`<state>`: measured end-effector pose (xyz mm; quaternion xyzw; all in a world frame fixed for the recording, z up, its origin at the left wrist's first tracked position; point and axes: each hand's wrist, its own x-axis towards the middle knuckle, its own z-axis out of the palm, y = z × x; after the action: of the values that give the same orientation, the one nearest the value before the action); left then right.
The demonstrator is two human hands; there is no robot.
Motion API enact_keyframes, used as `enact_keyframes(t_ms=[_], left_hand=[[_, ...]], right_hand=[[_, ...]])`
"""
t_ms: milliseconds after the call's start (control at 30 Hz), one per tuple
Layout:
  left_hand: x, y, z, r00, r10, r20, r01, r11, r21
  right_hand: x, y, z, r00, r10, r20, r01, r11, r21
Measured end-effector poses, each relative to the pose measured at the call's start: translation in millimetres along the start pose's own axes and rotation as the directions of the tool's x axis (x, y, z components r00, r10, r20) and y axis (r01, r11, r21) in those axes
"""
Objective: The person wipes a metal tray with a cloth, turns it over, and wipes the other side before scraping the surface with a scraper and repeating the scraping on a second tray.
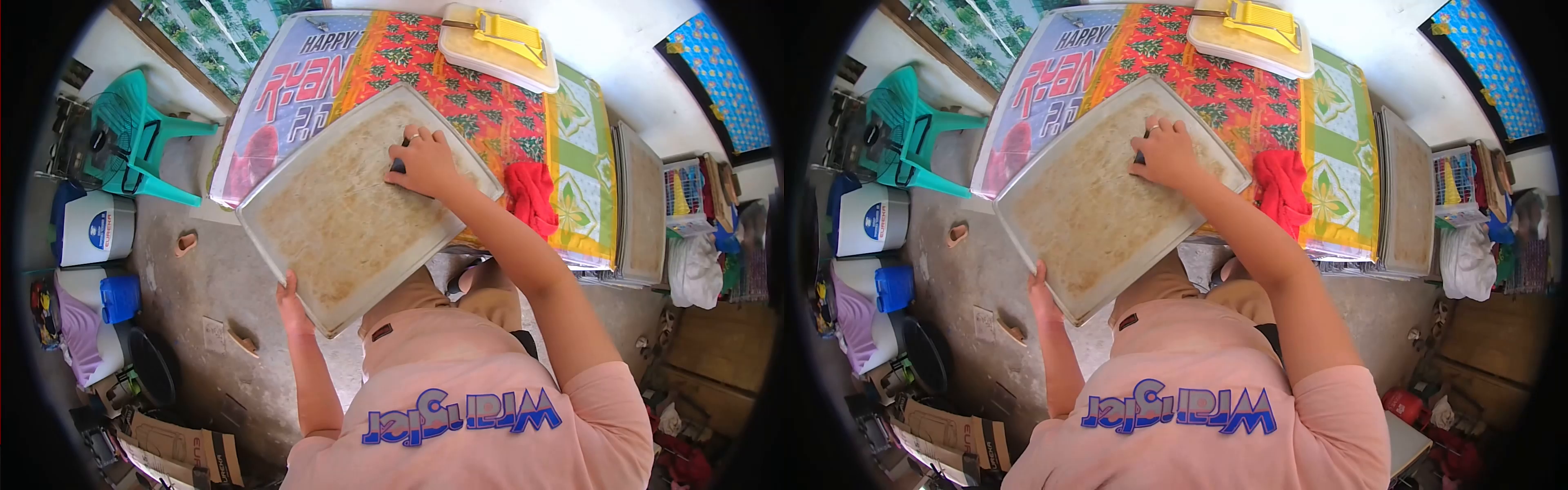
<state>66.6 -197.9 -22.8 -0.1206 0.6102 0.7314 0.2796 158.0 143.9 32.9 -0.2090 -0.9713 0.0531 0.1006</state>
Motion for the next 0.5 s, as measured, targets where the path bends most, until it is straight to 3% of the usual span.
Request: enact_keyframes(t_ms=[33, 133, 233, 500], left_hand=[[0.3, 0.7, -0.4, 1.000, -0.003, 0.005, 0.003, 1.000, 0.000], [1.0, -0.4, -0.5, 1.000, -0.010, 0.022, 0.010, 1.000, -0.001], [3.1, -1.6, -3.6, 1.000, 0.000, 0.019, 0.000, 1.000, 0.002], [0.7, 0.1, -1.6, 1.000, -0.011, 0.016, 0.011, 1.000, -0.007]], right_hand=[[-1.8, -1.8, 0.3, 0.999, -0.033, 0.001, 0.034, 0.999, -0.014], [3.8, 6.1, -4.9, 0.997, 0.077, 0.011, -0.077, 0.997, 0.019], [-0.6, 1.2, -1.4, 1.000, -0.026, -0.006, 0.025, 1.000, -0.018], [1.8, -0.9, -1.7, 1.000, -0.001, 0.005, 0.001, 1.000, 0.002]])
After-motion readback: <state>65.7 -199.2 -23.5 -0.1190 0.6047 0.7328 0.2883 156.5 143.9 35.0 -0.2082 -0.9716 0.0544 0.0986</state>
